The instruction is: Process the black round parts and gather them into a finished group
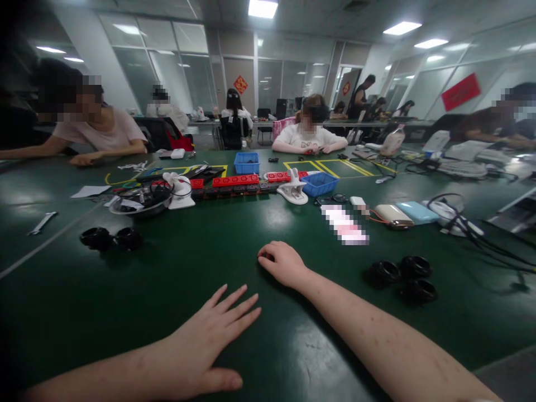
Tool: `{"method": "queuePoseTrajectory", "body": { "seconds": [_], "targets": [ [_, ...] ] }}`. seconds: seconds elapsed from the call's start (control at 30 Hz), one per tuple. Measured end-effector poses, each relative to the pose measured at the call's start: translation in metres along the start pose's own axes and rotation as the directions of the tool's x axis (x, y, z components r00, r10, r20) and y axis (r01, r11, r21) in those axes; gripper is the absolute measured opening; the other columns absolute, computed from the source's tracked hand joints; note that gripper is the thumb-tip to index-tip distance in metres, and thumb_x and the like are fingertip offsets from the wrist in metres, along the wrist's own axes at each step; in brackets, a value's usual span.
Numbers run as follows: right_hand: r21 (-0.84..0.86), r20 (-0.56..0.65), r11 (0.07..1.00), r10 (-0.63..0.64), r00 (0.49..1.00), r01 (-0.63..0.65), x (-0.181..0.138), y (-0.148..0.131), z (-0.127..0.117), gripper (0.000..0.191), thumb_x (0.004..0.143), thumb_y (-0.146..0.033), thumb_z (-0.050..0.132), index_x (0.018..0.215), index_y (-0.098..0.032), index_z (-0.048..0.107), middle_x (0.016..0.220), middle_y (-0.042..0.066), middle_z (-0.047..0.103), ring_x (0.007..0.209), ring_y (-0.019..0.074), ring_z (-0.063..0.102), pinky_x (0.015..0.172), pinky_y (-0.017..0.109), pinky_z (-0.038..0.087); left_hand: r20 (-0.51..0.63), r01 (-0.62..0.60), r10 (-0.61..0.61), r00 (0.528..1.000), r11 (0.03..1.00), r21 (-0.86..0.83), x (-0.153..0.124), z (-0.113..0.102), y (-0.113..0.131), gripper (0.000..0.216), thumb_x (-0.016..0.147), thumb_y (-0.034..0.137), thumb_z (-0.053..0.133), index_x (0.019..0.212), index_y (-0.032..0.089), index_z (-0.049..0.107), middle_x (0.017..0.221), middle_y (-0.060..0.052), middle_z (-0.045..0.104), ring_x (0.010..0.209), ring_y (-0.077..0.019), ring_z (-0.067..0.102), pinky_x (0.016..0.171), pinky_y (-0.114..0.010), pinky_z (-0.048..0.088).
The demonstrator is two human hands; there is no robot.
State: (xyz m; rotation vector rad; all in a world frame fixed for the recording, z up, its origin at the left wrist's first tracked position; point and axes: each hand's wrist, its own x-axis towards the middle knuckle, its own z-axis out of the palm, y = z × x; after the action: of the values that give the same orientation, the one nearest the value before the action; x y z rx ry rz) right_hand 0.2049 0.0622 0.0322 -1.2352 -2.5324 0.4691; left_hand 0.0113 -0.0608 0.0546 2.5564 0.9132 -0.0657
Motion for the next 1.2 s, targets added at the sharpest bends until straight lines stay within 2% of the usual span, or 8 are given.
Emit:
{"method": "queuePoseTrajectory", "body": {
  "seconds": [0.2,0.33,0.4,0.47,0.57,0.67,0.83,1.2],
  "targets": [
    [-0.012,-0.041,1.000,-0.021,0.999,0.020,-0.002,-0.007,-0.005,0.024,0.089,-0.030,0.050,0.105,-0.013,0.055,0.103,0.006,0.058,0.087,0.0162,0.058,0.076,0.035,0.050,0.031,0.043,-0.043,0.999,0.999,-0.024,0.000,-0.010,-0.011,0.075,0.082,0.055,0.050,0.141,0.032,0.010,0.149,-0.002,0.012,0.135,-0.0306,0.010,0.103,-0.062,0.010],
    [-0.030,-0.207,0.999,-0.041,0.977,0.035,-0.013,-0.015,-0.048,0.023,0.080,-0.026,0.060,0.102,-0.018,0.060,0.101,0.005,0.061,0.095,0.0168,0.057,0.084,0.031,0.046,0.019,0.042,-0.042,0.999,0.999,-0.015,0.000,-0.007,-0.008,0.074,0.081,0.057,0.049,0.141,0.033,0.012,0.149,-0.001,0.014,0.135,-0.0301,0.011,0.104,-0.061,0.010],
    [-0.050,-0.387,0.998,0.021,0.922,-0.044,-0.026,-0.009,-0.080,0.027,0.084,-0.028,0.052,0.108,-0.019,0.057,0.110,0.007,0.058,0.104,0.0192,0.052,0.090,0.033,0.041,0.013,0.048,-0.048,0.999,0.999,-0.008,0.000,-0.006,-0.007,0.073,0.082,0.058,0.048,0.141,0.033,0.013,0.148,-0.001,0.014,0.135,-0.0294,0.011,0.104,-0.061,0.010],
    [-0.052,-0.560,0.982,0.122,0.820,-0.181,-0.046,0.006,-0.107,0.032,0.090,-0.030,0.037,0.113,-0.017,0.054,0.111,0.010,0.056,0.102,0.0211,0.053,0.087,0.037,0.042,0.005,0.054,-0.054,0.999,0.999,-0.003,0.000,-0.005,-0.007,0.072,0.082,0.058,0.047,0.141,0.034,0.012,0.149,-0.001,0.013,0.135,-0.0292,0.011,0.104,-0.060,0.010],
    [-0.058,-0.700,0.924,0.232,0.675,-0.377,-0.082,0.032,-0.125,0.038,0.090,-0.030,0.027,0.113,-0.012,0.053,0.104,0.014,0.058,0.097,0.0262,0.053,0.081,0.043,0.042,0.001,0.055,-0.055,0.998,0.998,0.002,0.000,-0.006,-0.007,0.072,0.083,0.058,0.046,0.141,0.034,0.011,0.149,-0.001,0.013,0.135,-0.0287,0.011,0.105,-0.060,0.011],
    [-0.146,-0.654,0.881,0.255,0.712,-0.450,-0.114,0.049,-0.115,0.030,0.083,-0.033,0.043,0.097,-0.013,0.061,0.098,0.013,0.061,0.095,0.0286,0.054,0.083,0.043,0.041,0.004,0.055,-0.055,0.999,0.998,0.008,-0.001,-0.006,-0.006,0.072,0.083,0.059,0.044,0.141,0.033,0.009,0.149,-0.001,0.012,0.136,-0.0284,0.010,0.105,-0.059,0.011],
    [-0.318,-0.509,0.813,0.287,0.811,-0.487,-0.134,0.054,-0.086,0.028,0.081,-0.030,0.049,0.100,-0.012,0.061,0.104,0.013,0.060,0.100,0.0286,0.052,0.087,0.041,0.040,0.000,0.058,-0.058,0.998,0.998,0.030,-0.002,-0.003,-0.005,0.072,0.083,0.060,0.043,0.141,0.033,0.009,0.149,0.000,0.011,0.136,-0.0278,0.009,0.105,-0.059,0.010],
    [-0.424,-0.362,0.652,0.514,0.778,-0.628,-0.116,0.068,-0.075,0.025,0.090,-0.031,0.049,0.107,-0.013,0.054,0.104,0.006,0.057,0.088,0.0162,0.058,0.075,0.035,0.050,-0.023,0.059,-0.059,0.998,0.998,0.021,-0.001,0.000,-0.006,0.073,0.082,0.058,0.047,0.140,0.034,0.011,0.149,0.000,0.013,0.136,-0.0284,0.011,0.106,-0.058,0.010]
  ]
}}
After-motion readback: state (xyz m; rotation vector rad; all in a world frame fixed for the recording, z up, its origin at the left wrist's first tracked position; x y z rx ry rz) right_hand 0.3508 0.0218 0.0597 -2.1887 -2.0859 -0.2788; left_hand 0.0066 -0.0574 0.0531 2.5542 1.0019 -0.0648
